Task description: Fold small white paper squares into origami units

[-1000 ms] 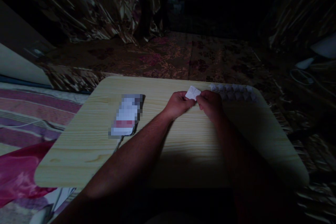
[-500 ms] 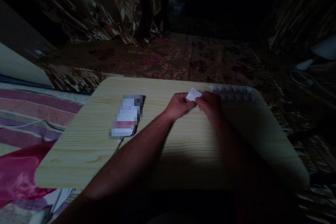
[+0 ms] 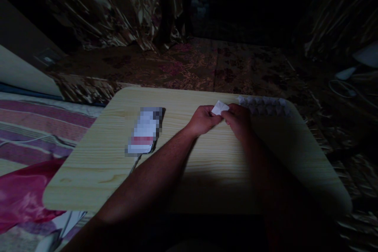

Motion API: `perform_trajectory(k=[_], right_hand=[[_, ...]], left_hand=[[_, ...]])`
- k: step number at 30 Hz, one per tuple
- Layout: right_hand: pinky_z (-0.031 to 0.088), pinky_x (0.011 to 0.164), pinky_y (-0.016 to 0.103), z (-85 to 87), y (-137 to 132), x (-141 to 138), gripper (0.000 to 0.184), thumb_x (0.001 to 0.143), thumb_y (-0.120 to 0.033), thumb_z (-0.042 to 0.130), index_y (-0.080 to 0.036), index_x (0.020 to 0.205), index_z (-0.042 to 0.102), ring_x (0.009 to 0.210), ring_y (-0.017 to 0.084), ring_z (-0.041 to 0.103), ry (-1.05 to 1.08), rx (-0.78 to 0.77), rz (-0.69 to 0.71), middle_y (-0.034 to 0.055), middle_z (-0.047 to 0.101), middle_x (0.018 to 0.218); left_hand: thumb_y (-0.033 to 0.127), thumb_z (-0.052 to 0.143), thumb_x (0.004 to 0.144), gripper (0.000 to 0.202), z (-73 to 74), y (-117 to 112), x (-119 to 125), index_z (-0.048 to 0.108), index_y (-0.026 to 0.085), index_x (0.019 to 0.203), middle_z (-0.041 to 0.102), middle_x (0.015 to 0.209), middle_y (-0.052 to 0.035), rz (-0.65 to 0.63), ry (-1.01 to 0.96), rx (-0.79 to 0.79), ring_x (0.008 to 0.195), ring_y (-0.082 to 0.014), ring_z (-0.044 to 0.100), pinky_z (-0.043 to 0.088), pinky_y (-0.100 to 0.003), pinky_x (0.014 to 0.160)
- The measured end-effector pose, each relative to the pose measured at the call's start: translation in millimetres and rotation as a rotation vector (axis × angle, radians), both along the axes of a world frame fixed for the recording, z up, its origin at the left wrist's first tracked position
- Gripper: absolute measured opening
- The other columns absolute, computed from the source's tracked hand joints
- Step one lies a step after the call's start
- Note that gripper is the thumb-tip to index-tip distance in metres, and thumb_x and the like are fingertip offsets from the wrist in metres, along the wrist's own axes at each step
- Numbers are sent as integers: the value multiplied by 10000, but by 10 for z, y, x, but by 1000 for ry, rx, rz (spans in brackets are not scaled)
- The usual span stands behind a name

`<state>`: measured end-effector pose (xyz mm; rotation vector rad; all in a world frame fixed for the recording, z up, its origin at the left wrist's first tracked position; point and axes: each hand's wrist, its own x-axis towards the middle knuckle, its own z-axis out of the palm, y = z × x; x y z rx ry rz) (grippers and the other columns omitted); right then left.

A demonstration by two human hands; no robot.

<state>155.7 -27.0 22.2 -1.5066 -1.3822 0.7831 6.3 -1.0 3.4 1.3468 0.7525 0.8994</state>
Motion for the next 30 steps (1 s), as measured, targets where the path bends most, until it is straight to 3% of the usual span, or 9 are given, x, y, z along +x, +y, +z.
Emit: perform_trajectory(k=[19,30], right_hand=[[311,473,251,-147,45,-23,130,682,-320,626,-190,678,628,488,114,419,69,0,-15,-55,491,490],[284,462,252,-158,39,-33,202,699,-349,625,-205,588,536,485,113,413,68,14,-12,-51,464,476]], left_hand=[[290,697,646,192,-27,5,9,601,128,686,476,570,59,27,40,29,504,-42,339,269,-197,499],[293,706,648,201,-36,0,15,606,124,690,490,584,51,20,43,34,517,-47,359,289,-200,511]])
